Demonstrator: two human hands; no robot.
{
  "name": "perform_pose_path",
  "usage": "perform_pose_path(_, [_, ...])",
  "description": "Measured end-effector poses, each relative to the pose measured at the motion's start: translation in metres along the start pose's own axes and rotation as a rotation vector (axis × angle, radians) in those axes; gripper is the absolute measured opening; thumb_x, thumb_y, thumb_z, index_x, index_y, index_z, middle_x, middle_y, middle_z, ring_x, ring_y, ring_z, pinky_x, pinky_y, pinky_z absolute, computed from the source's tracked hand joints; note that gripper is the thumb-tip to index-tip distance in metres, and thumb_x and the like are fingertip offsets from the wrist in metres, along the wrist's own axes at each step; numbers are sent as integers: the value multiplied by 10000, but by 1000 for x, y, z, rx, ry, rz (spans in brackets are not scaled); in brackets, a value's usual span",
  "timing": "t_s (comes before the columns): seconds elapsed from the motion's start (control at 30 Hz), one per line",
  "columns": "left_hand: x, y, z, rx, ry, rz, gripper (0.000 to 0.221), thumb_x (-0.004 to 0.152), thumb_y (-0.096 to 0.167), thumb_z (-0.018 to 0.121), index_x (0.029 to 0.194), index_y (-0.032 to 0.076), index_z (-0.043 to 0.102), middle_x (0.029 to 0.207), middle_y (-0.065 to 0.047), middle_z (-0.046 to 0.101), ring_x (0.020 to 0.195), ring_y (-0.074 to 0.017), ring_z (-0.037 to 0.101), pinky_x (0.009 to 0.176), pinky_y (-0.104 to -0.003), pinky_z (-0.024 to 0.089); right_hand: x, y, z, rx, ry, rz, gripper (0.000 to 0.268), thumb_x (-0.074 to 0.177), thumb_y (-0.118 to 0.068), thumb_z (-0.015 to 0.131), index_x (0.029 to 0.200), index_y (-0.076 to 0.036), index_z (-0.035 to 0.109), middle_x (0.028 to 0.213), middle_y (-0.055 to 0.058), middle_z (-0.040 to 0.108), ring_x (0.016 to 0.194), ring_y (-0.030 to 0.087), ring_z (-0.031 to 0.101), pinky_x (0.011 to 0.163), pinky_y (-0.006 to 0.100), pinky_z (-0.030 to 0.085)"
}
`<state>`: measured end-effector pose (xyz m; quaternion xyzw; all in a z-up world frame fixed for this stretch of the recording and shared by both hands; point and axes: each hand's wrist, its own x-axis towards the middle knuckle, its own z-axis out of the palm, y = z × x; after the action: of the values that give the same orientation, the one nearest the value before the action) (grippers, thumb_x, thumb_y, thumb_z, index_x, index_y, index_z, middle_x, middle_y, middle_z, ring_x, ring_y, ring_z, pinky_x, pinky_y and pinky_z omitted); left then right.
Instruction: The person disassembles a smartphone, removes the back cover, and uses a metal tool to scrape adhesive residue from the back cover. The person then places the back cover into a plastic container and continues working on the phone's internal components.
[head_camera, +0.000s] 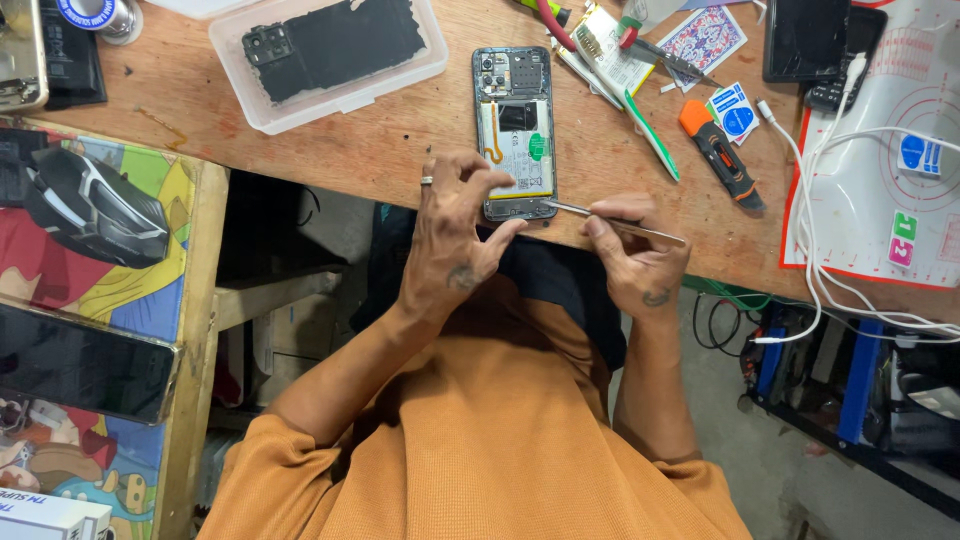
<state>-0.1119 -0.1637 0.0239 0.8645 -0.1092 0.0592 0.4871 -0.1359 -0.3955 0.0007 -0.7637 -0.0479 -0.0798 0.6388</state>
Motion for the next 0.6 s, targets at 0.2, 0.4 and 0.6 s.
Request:
perform_pose_path(0.2, [2, -4, 2, -22, 6, 59, 420, 790, 117, 859, 1171, 61, 692, 1250, -147, 584, 1194, -328, 578, 1021, -423, 475, 3, -4, -4, 95, -75, 115, 124, 978, 64, 694, 1081, 16, 646, 1009, 121, 727, 933, 157, 745, 820, 270, 629])
perform_pose_path(0.4, [9, 0, 0, 6, 35, 71, 422, 792, 98, 838, 1180, 58, 679, 1250, -148, 591, 1199, -350, 565, 1039, -433, 465, 9, -25, 3, -93, -125, -1, 111, 924, 69, 759, 1008, 20, 704, 1103, 155, 741, 983, 168, 710, 816, 266, 577])
perform_pose_path(0.6, [17, -1, -5, 23, 4, 111, 375, 823, 60, 792, 1182, 57, 685, 1251, -147, 603, 1199, -348, 558, 1051, -433, 451, 0, -61, 1, -486, -170, -155, 205, 906, 27, 765, 1110, 5, 752, 1092, 150, 751, 968, 223, 737, 822, 311, 567])
